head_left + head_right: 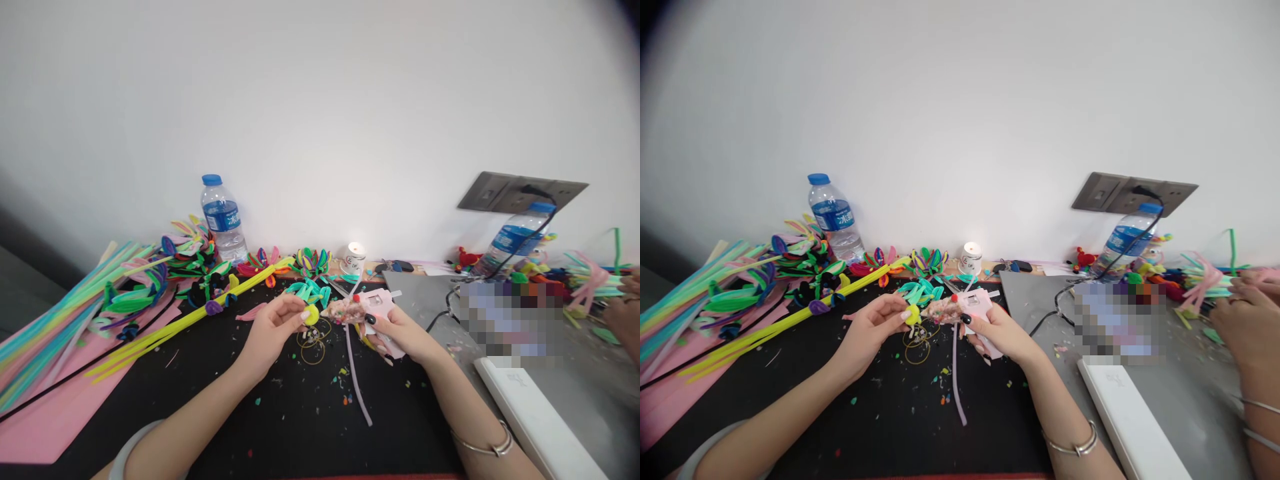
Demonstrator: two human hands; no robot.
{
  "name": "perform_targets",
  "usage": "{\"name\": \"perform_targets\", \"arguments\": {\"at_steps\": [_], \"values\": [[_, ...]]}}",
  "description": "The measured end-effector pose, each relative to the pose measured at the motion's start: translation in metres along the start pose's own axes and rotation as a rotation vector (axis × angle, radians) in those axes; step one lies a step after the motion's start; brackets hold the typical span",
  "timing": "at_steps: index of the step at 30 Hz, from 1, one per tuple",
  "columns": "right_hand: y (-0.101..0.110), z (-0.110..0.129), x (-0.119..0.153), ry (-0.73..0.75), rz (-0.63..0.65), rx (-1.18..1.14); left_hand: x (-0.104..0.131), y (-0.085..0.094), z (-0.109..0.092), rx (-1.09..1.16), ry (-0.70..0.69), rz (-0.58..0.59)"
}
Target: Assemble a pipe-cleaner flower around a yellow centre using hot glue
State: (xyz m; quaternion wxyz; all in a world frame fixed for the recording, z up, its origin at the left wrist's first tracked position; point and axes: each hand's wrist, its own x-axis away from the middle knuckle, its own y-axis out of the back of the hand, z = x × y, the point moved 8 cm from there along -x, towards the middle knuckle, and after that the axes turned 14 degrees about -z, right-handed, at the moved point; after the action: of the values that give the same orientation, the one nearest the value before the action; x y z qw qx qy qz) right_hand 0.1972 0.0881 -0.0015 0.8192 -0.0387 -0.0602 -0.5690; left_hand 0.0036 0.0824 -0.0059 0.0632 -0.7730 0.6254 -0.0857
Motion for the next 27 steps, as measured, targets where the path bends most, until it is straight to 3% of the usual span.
{"name": "perform_targets", "arguments": {"at_steps": [12,27], "values": [[0.0012,0.0001,-0.0005,0.013,0.006,0.002,0.0041,-0.0052,0.0003,-0.045,0.013,0.041],[0.0010,-0.0028,-0.0008,-0.001,0.015,0.027,0.0017,-0.0013,-0.0024,-0.033,-0.002,0.002]]}}
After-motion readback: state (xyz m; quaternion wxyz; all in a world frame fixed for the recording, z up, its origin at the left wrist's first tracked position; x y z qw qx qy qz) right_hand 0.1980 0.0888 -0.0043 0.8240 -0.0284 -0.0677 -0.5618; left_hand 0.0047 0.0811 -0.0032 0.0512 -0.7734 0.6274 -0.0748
